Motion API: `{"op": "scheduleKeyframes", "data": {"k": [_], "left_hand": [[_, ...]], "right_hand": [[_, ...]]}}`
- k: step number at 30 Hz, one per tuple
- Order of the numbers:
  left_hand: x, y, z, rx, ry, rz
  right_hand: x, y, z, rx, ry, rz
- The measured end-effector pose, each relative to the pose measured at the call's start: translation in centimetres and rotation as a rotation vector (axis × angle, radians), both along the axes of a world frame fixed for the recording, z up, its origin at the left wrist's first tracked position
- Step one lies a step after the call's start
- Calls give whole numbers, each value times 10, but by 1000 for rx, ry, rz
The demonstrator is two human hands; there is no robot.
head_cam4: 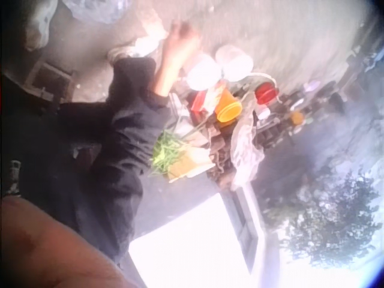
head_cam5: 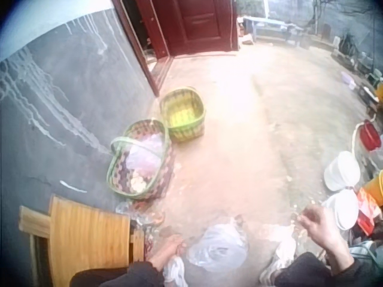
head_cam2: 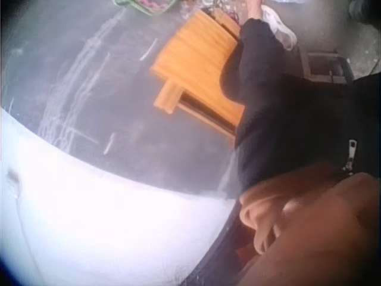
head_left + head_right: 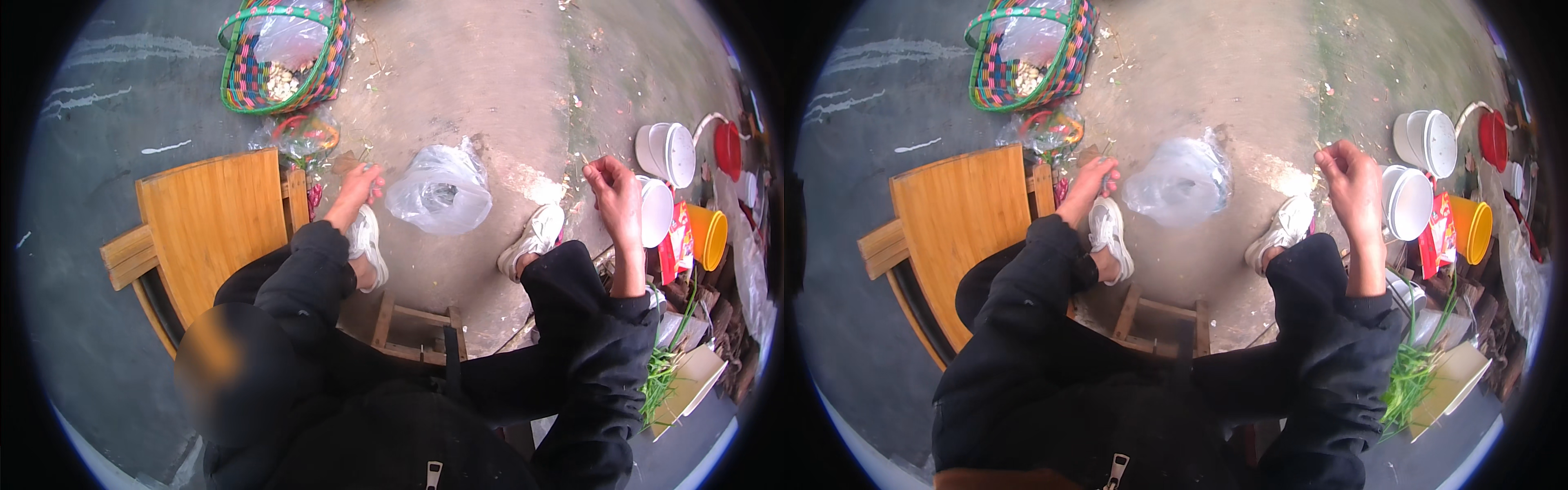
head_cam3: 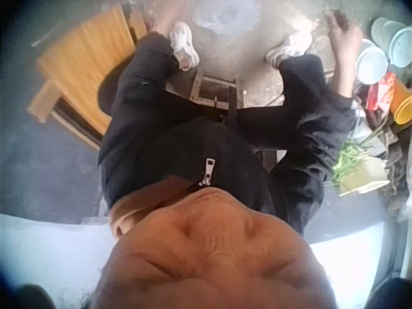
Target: The person sits on a low stool and peels garlic cloves one by one, placing the peeled cloves into a plastic bag. The person then moves to a kitchen sink to wash the bag and hands.
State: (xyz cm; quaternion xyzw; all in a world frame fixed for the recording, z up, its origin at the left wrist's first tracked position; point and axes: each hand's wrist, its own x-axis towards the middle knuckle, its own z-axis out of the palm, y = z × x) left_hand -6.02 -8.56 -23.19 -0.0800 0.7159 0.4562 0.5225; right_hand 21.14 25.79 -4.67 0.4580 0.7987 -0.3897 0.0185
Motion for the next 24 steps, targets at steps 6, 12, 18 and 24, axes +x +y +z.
{"op": "scheduleKeyframes", "data": {"k": [6,12,18,24], "left_hand": [[49,8,-75,10,-18,-321],[104,13,-113,-6,-74,-207],[80,17,-123,175,23,47],[42,29,-54,-18,95,5]], "right_hand": [[-24,-75,-45,-462,163,337],[-18,-116,-82,-265,-110,292],[-32,-102,-63,-213,0,283],[-33,-94,-51,-114,77,382]]}}
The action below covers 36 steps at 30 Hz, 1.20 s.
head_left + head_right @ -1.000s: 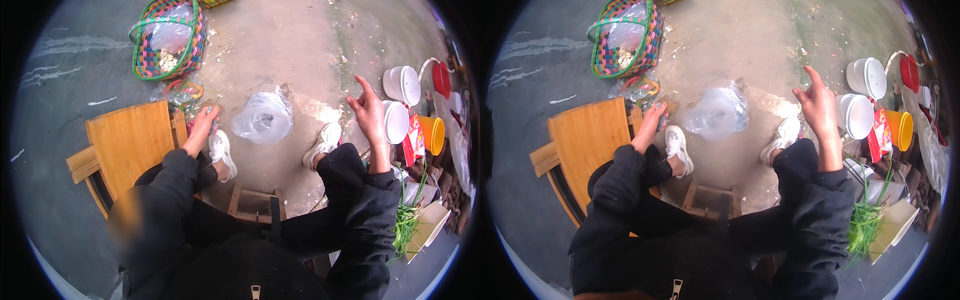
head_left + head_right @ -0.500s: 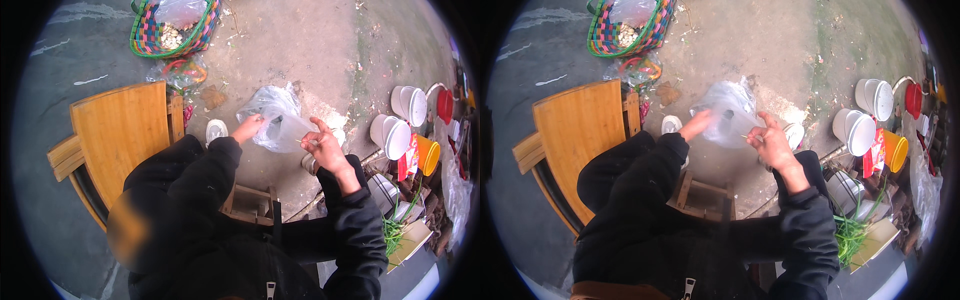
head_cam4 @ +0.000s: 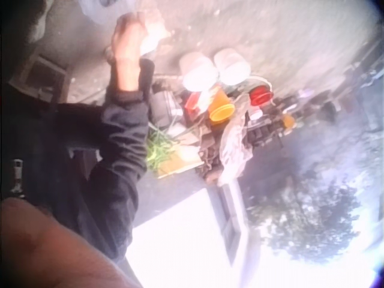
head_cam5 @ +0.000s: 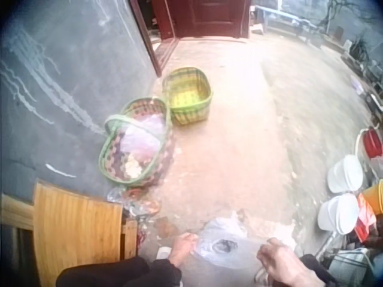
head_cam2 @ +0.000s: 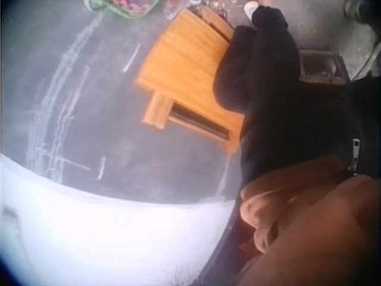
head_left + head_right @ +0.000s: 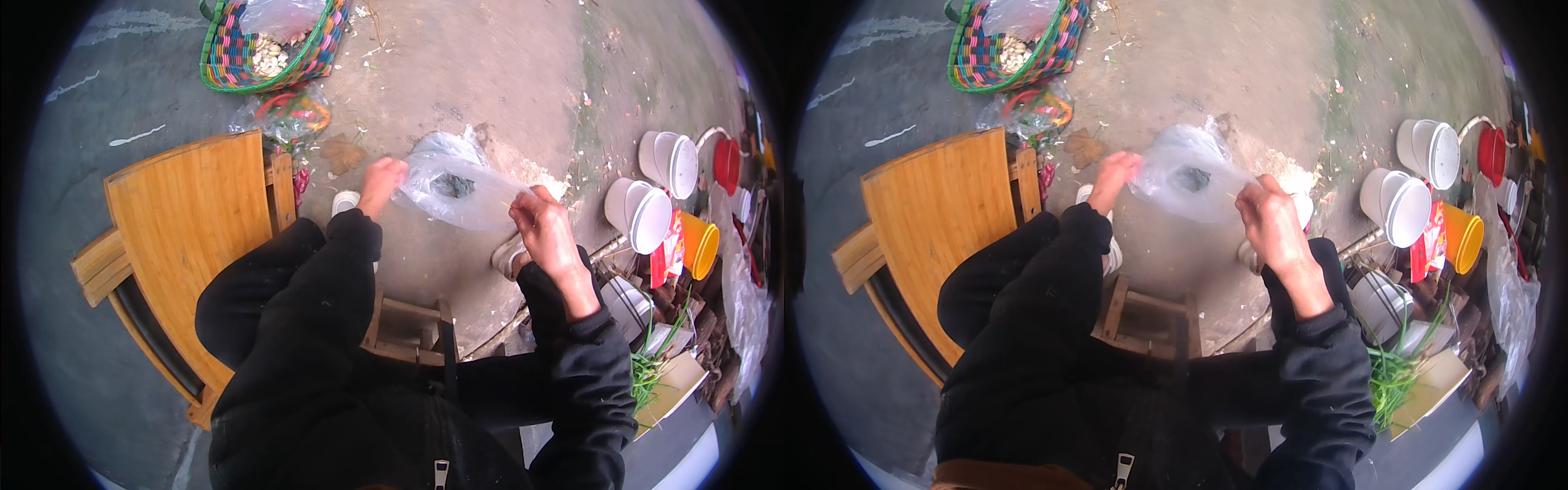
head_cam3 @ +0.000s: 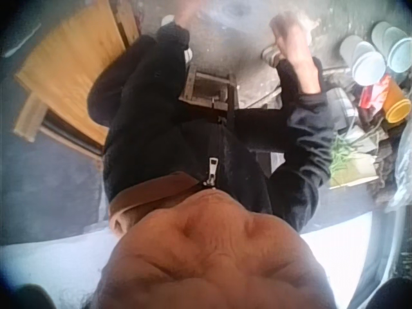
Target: The person sits on a low stool and peels garlic cloves one by one, placing the peeled cloves into a plastic bag. The person then moves to a kitchen sink to wash the bag and hands.
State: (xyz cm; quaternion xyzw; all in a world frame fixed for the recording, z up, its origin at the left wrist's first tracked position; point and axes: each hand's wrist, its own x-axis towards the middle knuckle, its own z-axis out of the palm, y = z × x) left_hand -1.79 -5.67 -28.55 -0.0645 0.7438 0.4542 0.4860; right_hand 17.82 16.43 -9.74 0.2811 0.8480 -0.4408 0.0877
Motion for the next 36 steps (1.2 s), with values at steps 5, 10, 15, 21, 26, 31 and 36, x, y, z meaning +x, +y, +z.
{"op": "scheduleKeyframes", "data": {"k": [5,10,15,21,26,31,36], "left_hand": [[43,37,81,451,426,-114],[91,78,45,157,449,-639],[99,76,-62,77,570,-883],[96,95,-94,-43,723,-1032],[89,96,-86,-73,760,-1079],[82,96,-85,-50,796,-1108],[72,95,-73,6,828,-1141]], "right_hand": [[6,1,1,-19,126,-9],[14,-8,2,-30,-14,165],[23,-27,1,26,-52,290],[25,-29,7,25,-122,289],[25,-26,8,10,-111,248],[28,-25,4,-9,-78,221],[27,-20,1,13,-41,193]]}}
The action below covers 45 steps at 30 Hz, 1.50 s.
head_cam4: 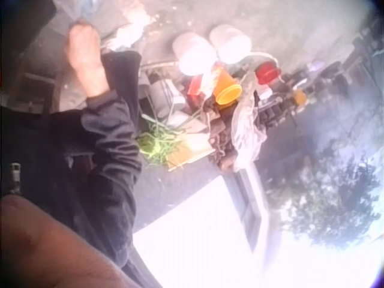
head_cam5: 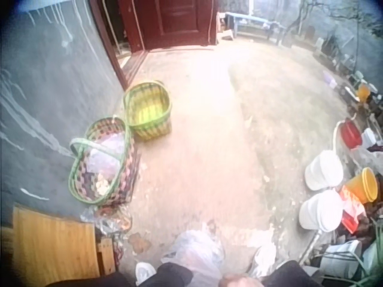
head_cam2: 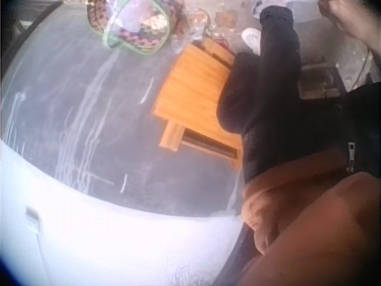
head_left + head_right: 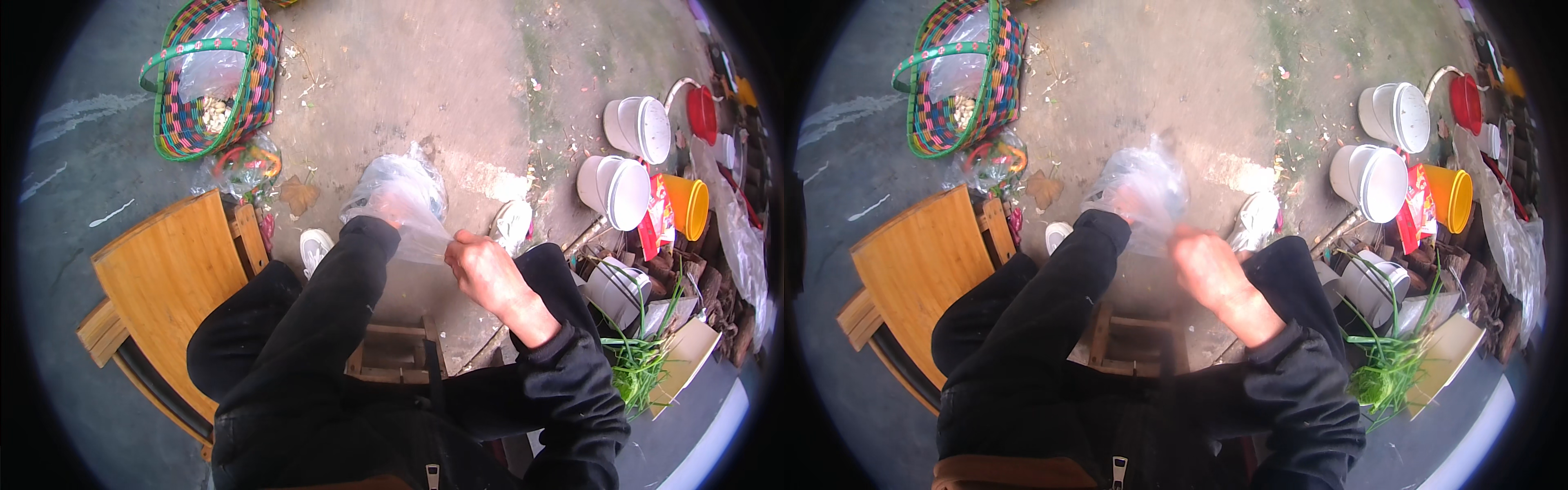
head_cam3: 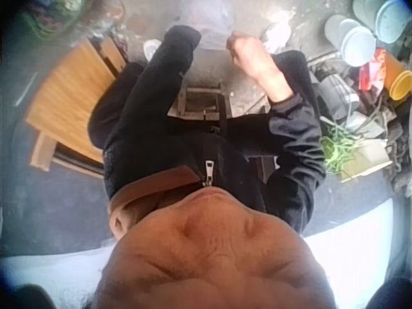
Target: The person sits on a low stool and peels garlic cloves one by one, placing the peeled cloves into a plastic bag. The person then moves to a kitchen sink to wash the bag and hands.
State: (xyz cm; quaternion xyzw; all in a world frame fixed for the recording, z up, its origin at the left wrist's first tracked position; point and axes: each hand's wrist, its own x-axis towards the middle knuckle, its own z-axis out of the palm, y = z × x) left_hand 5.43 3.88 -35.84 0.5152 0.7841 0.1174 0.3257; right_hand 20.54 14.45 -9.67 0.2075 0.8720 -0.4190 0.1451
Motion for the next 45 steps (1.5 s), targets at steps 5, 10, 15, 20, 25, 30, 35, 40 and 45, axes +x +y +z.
{"op": "scheduleKeyframes", "data": {"k": [5,10,15,20,25,30,35,40,45], "left_hand": [[-9,-14,45,84,-127,-139],[-22,-39,136,8,-370,15],[-64,-49,247,-40,-936,811],[-75,-58,329,155,-1305,1038],[-64,-41,341,259,-1426,1123],[-65,-25,342,214,-1487,959],[-66,-9,353,445,-715,804],[-74,-12,368,605,258,-111],[-67,-10,361,460,-18,-82]], "right_hand": [[0,8,-4,24,20,-27],[-6,22,6,65,186,-126],[-19,30,51,107,266,-291],[-37,-7,87,40,470,-330],[-43,-16,86,302,522,-170],[-47,-6,80,352,452,-192],[-46,0,84,140,377,-282],[-43,3,90,-21,346,-258],[-43,4,101,-292,236,-307]]}}
